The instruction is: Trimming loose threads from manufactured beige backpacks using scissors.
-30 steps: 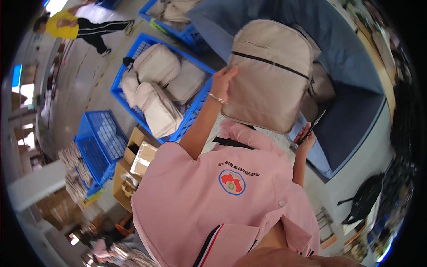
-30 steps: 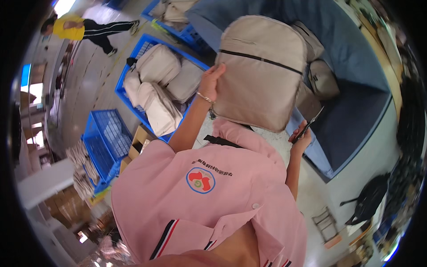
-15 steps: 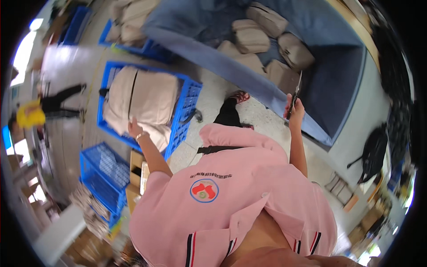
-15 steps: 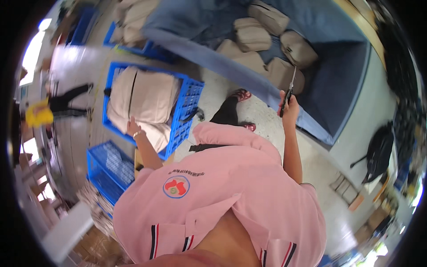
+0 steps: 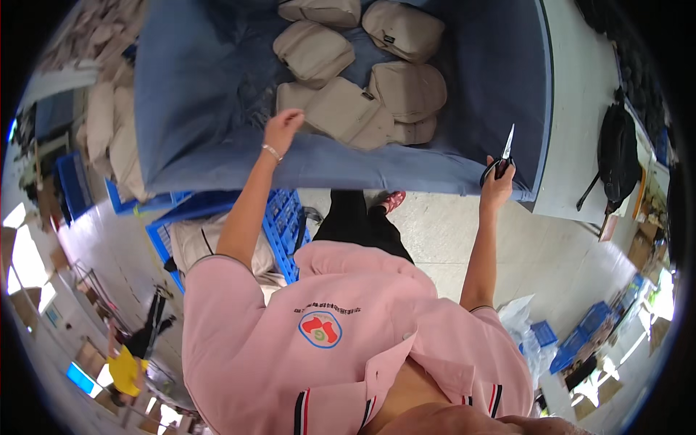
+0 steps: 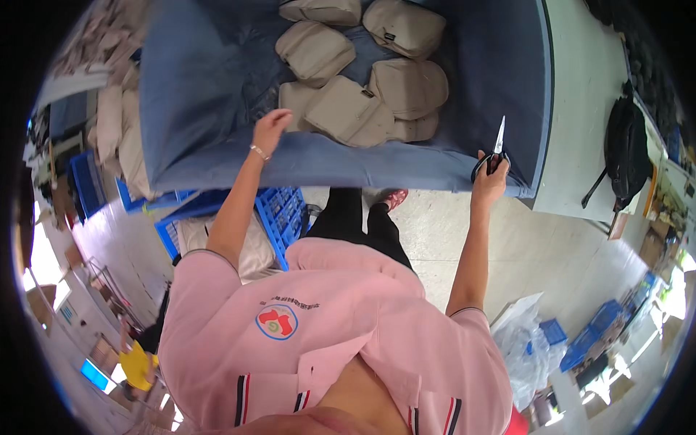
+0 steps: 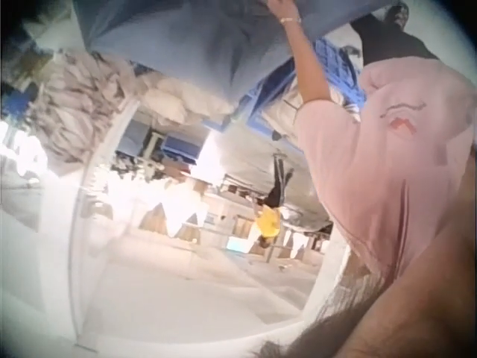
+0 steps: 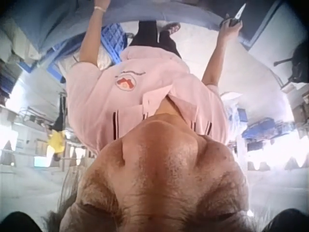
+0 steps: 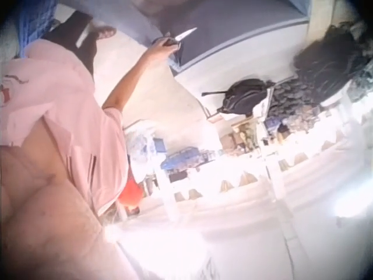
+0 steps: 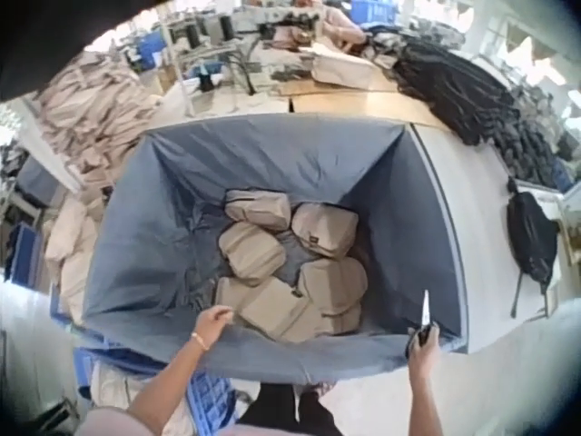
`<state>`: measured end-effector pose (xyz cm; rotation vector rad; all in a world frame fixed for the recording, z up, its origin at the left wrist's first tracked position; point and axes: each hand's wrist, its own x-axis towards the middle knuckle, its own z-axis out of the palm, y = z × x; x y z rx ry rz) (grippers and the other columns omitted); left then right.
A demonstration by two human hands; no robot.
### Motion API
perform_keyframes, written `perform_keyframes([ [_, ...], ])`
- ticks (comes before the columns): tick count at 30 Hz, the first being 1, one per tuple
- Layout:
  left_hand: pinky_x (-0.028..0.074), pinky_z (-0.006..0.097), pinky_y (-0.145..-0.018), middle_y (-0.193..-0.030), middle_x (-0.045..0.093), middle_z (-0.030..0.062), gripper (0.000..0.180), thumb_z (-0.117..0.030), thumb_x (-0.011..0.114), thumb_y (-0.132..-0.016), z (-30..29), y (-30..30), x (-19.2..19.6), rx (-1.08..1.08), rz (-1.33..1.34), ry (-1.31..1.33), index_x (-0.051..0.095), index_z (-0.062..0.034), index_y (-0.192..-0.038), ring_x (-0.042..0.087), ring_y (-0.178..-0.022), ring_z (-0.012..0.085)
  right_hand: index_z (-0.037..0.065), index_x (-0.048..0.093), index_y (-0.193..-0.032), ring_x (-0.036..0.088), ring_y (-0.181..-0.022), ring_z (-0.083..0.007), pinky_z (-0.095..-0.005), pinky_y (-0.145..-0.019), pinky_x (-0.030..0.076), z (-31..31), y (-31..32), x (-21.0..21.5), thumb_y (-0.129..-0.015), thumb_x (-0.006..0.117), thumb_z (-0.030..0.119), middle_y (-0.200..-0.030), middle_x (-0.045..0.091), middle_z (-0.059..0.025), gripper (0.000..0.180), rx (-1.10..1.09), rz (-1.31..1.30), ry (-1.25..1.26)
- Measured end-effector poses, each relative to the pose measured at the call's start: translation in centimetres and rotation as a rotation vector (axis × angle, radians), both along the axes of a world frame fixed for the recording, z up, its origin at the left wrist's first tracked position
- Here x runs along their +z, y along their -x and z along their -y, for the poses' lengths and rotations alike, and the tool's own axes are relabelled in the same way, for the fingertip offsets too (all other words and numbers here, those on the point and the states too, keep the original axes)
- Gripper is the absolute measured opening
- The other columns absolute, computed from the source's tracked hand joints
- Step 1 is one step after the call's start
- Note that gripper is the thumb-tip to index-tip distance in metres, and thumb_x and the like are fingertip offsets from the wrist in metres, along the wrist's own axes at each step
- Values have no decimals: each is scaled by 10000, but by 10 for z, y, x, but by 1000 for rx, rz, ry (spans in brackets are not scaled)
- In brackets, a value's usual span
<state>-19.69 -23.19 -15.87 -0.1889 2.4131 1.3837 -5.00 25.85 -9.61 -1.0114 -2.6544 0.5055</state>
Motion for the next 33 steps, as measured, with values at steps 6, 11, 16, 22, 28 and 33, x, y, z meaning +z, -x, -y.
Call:
perform_keyframes([
  [6,505,333,-808,-912,716,107,306,-271,693,-840,-40,45,-252,-276,429,257,712,-53,-1054,655,-883,204,20,564,-1207,676,-907,-304,-373,-768,532,0,8,-10,-833,717,176,-1036,659,-149,433,-79,105,-167],
  [11,493,375,-797,-1112,669,124,485,-326,717,-827,-49,15,-409,170,830,236,618,-28,-1196,627,-964,249,-75,533,-1211,666,-926,-205,-323,-835,535,1,-2,-22,-877,617,4,-1054,633,-133,354,-166,-52,55],
  [16,487,476,-656,-1266,573,147,732,-419,765,-790,-77,-41,-484,634,887,-92,475,-42,-1347,595,-930,289,-79,491,-1254,588,-1057,-219,-356,-907,541,-5,-26,-25,-933,543,19,-1208,592,-170,339,-171,-43,64],
  [22,550,374,-735,-1100,664,159,700,-230,900,-641,-75,-26,-494,1038,1032,238,559,79,-1167,659,-921,276,-63,477,-1275,589,-1057,-220,-335,-901,541,0,-27,-23,-932,518,12,-1235,587,-166,353,-185,-122,134],
  [28,424,231,-436,-766,627,46,301,-144,835,-744,-85,36,-386,683,1009,-263,616,-75,-939,596,-620,145,-63,473,-1294,612,-981,-206,-332,-872,533,-1,-31,-31,-914,557,35,-1194,573,-137,402,-157,-118,109],
  [33,556,322,-635,-1003,667,85,386,-45,796,-757,-117,93,-232,550,888,-701,608,-10,-1093,666,-830,210,-30,545,-1198,603,-787,-208,-309,-721,497,5,2,-21,-840,674,81,-955,592,-112,396,-149,-54,14],
])
